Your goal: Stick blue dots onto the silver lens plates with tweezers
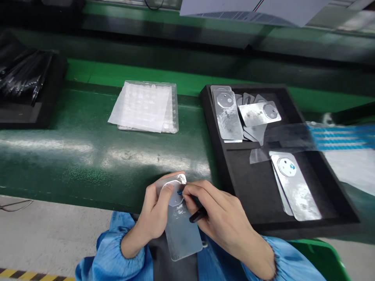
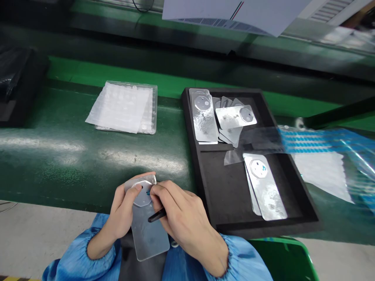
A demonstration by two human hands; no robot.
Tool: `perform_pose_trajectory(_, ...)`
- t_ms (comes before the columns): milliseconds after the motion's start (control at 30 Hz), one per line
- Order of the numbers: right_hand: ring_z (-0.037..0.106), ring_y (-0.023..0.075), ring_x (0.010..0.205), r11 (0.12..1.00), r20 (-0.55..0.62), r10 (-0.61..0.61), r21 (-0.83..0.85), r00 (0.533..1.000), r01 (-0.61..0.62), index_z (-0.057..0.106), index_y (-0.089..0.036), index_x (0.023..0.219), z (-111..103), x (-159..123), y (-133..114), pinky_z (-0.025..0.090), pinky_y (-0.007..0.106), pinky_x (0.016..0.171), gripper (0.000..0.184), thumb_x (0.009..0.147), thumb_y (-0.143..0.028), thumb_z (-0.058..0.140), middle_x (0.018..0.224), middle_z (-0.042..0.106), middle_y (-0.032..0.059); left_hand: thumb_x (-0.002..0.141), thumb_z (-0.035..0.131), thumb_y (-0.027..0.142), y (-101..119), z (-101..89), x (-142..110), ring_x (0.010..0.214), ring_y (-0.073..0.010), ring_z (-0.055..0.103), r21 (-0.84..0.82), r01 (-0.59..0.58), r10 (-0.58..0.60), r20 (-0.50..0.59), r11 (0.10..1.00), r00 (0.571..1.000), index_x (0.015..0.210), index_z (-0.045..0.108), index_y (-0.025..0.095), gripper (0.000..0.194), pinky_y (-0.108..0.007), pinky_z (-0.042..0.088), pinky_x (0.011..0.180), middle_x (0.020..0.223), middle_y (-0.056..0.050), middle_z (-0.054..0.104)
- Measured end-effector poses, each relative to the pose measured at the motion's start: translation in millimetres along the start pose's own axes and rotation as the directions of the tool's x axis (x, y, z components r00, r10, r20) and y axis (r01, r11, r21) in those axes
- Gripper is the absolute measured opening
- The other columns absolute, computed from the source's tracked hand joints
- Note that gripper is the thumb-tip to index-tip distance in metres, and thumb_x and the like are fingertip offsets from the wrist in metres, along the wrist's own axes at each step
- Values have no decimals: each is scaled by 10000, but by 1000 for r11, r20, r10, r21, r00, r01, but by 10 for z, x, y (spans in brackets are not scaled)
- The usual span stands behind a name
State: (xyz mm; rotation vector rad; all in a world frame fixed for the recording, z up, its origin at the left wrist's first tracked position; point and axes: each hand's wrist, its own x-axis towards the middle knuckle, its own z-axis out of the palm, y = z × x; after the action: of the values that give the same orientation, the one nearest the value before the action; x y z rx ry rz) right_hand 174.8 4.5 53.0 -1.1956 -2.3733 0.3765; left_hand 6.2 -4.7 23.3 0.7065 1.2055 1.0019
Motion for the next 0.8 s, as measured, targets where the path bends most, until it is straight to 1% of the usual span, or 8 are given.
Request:
perform_pose_trajectory(333,650,133,800,930,-69,140,353,988,-107,560,-239,1040,-16,-20,-23,529,210,706,102,1040,-141,529,919,616,13,889,651,354,73,55,21,946,-295,813,-192,105,-109,-13,976,994,1099,819,162,331,-351,649,844,993,-75,851)
perform_pose_trajectory(467,571,124,641,852,-131,331,468,934,-236,604,-245,921,-274,-143,-9,481,214,577,124,1020,-176,577,809,595,-4,848,686,398,133,77,37,853,-350,824,-262,173,-173,21,950,985,1094,817,179,354,-399,670,707,942,-90,851)
perform_pose_trajectory(533,543,134,612,768,-159,529,508,833,-391,641,-237,859,-517,-439,88,450,234,532,164,1014,-291,635,780,594,9,809,723,407,131,59,45,854,-363,824,-274,202,-205,18,940,979,1080,816,190,359,-390,668,656,958,-99,851)
perform_pose_trajectory(567,533,139,608,697,-175,645,533,744,-479,655,-231,829,-648,-654,152,435,242,519,219,992,-375,681,761,589,14,783,750,406,118,40,53,872,-367,823,-271,215,-222,5,938,975,1075,814,191,369,-380,668,649,971,-104,851)
perform_pose_trajectory(633,460,126,567,515,-229,840,620,491,-592,667,-218,778,-887,-1177,274,372,237,475,372,869,-555,797,673,531,-5,717,811,395,75,-8,84,905,-374,820,-239,250,-261,-15,938,965,1088,804,185,427,-367,673,653,999,-114,850)
perform_pose_trajectory(667,418,115,540,422,-229,900,669,371,-612,649,-214,739,-975,-1457,320,349,234,462,455,790,-623,840,616,478,-26,701,826,387,50,-30,108,920,-367,819,-223,262,-277,-37,939,960,1101,798,190,447,-360,677,677,1011,-107,850)
perform_pose_trajectory(733,359,95,494,334,-251,943,681,220,-652,569,-212,661,-1049,-1981,378,326,227,433,592,720,-743,824,562,403,-57,701,810,369,12,-54,155,916,-349,819,-185,260,-280,-90,948,956,1125,787,196,458,-352,682,689,1026,-85,850)
perform_pose_trajectory(800,362,77,464,242,-262,962,674,80,-698,579,-198,725,-974,-2385,407,334,208,416,542,889,-700,701,594,442,-66,700,787,367,11,-44,175,917,-334,818,-141,243,-263,-149,960,953,1163,774,203,491,-332,680,676,1040,-64,849)
